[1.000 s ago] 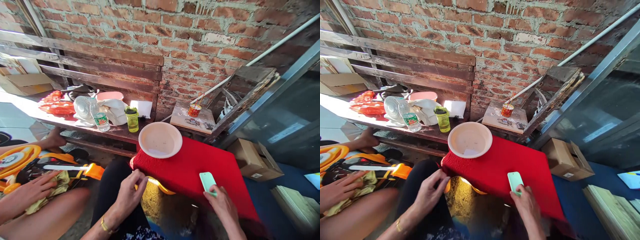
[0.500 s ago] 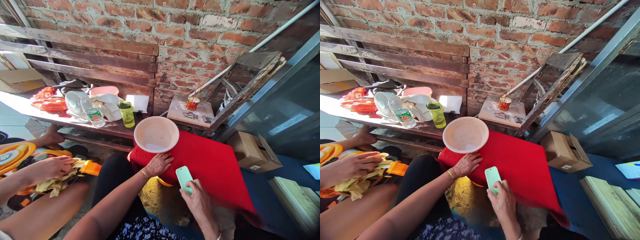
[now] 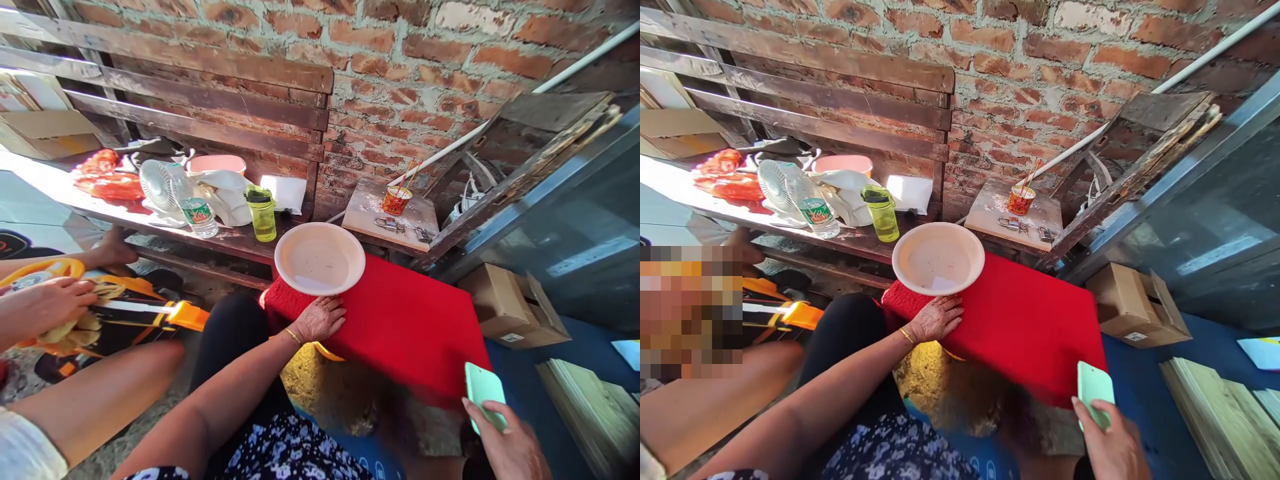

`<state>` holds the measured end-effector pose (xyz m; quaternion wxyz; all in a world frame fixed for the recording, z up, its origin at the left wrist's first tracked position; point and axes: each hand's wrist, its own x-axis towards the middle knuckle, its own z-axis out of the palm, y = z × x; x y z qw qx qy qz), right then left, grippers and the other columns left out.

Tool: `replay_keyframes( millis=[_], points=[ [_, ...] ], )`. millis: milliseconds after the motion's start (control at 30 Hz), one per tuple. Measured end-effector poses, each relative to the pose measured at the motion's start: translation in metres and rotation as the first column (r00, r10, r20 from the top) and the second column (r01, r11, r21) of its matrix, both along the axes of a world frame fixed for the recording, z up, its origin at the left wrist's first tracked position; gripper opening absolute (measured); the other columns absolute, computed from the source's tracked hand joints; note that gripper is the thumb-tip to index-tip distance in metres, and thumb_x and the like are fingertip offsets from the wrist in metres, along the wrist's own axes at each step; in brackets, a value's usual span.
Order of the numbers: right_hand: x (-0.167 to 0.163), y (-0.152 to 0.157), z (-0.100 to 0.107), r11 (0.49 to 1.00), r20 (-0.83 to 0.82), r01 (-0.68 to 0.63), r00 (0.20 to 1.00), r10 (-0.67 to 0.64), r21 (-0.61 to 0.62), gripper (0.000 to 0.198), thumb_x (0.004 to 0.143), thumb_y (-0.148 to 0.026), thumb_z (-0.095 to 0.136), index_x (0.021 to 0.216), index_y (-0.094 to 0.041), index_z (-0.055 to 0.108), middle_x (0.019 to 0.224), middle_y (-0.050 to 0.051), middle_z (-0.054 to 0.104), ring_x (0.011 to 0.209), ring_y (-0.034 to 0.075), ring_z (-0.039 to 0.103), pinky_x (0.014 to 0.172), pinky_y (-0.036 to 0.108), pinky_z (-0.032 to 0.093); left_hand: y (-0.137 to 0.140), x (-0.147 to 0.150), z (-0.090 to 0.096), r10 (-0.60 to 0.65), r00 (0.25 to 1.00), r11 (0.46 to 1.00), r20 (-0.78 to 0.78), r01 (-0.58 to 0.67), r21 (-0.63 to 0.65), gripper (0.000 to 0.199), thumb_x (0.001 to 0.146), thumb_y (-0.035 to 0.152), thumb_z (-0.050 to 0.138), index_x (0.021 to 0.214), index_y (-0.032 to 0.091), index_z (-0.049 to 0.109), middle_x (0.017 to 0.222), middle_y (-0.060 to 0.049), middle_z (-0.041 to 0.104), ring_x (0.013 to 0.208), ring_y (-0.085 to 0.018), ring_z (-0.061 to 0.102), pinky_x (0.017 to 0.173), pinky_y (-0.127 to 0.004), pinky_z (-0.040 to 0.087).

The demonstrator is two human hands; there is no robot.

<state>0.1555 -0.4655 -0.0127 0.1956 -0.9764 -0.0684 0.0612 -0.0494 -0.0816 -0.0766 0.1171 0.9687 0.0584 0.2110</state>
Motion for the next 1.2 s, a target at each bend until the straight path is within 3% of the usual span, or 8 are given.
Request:
replay_keyframes(
  millis=[100,300,500,633,767,1000,1067,1200],
  points=[
    [-0.035,0.056,-0.008,0.967,0.009,-0.224,0.974,0.224,0.123,0.049,0.073,-0.073,0.053,0.093,-0.032,0.067,0.101,0.012,0.066,0.082,0.034,0.065,0.07,0.048,0.05,0.0,-0.002,-0.001,0.005,1.0,1.0,0.002,-0.005,-0.011,0.026,0.101,0.032,0.056,0.115,0.02,0.074,0.129,-0.012,0.069,0.125,-0.026,0.062,0.113,-0.043,0.045],
    [-0.073,0.131,-0.027,0.758,0.151,-0.623,0.782,0.605,0.193,0.043,0.083,-0.055,0.051,0.108,-0.028,0.071,0.098,0.008,0.065,0.091,0.028,0.065,0.084,0.041,0.051,0.003,-0.001,-0.005,0.015,1.0,1.0,0.017,-0.015,0.012,0.027,0.101,0.032,0.053,0.113,0.019,0.075,0.127,-0.011,0.071,0.121,-0.025,0.064,0.112,-0.043,0.046],
    [-0.001,0.04,-0.02,0.971,0.006,-0.236,0.972,0.236,0.025,0.067,0.078,-0.076,0.044,0.119,-0.029,0.07,0.092,0.01,0.064,0.081,0.031,0.065,0.078,0.046,0.052,0.002,0.0,-0.008,0.028,0.999,0.999,0.028,-0.029,0.015,0.026,0.101,0.028,0.053,0.112,0.019,0.075,0.126,-0.011,0.071,0.122,-0.024,0.064,0.111,-0.041,0.046],
    [0.029,-0.011,-0.007,0.988,0.035,0.064,0.998,-0.06,-0.139,0.073,0.079,-0.084,0.036,0.12,-0.033,0.067,0.074,0.009,0.055,0.067,0.037,0.059,0.067,0.053,0.049,-0.001,0.0,-0.004,0.028,0.999,1.0,0.026,-0.028,0.002,0.025,0.101,0.027,0.054,0.112,0.019,0.074,0.125,-0.012,0.071,0.12,-0.024,0.064,0.111,-0.041,0.046],
    [0.007,0.037,-0.008,0.991,0.088,-0.131,0.988,0.13,0.009,0.07,0.081,-0.08,0.04,0.117,-0.027,0.069,0.091,0.013,0.061,0.083,0.036,0.063,0.076,0.05,0.052,-0.001,0.0,-0.003,0.029,0.999,1.0,0.024,-0.029,-0.005,0.023,0.1,0.027,0.056,0.111,0.019,0.075,0.125,-0.012,0.071,0.121,-0.025,0.065,0.111,-0.042,0.046],
    [-0.05,0.161,-0.033,0.682,0.229,-0.713,0.699,0.677,0.161,0.045,0.09,-0.055,0.047,0.111,-0.026,0.073,0.104,0.012,0.066,0.095,0.028,0.063,0.089,0.043,0.051,0.001,0.0,-0.007,0.034,0.999,0.999,0.027,-0.035,0.009,0.024,0.098,0.023,0.055,0.112,0.021,0.074,0.125,-0.01,0.072,0.121,-0.025,0.065,0.112,-0.044,0.046],
    [-0.037,0.15,-0.037,0.715,0.21,-0.682,0.729,0.651,0.154,0.049,0.089,-0.058,0.046,0.113,-0.025,0.072,0.104,0.012,0.066,0.095,0.029,0.064,0.089,0.044,0.052,0.001,0.0,-0.008,0.034,0.999,0.999,0.028,-0.034,0.02,0.024,0.097,0.022,0.055,0.111,0.02,0.074,0.124,-0.01,0.072,0.122,-0.025,0.065,0.11,-0.044,0.047],
    [0.019,0.079,-0.031,0.931,0.101,-0.357,0.932,0.349,0.078,0.07,0.082,-0.075,0.041,0.117,-0.023,0.07,0.088,0.013,0.064,0.09,0.035,0.064,0.082,0.049,0.053,-0.001,0.002,-0.007,0.043,0.999,0.999,0.007,-0.044,0.007,0.023,0.096,0.021,0.056,0.111,0.02,0.074,0.124,-0.011,0.072,0.12,-0.026,0.065,0.109,-0.044,0.047]
  ],
)
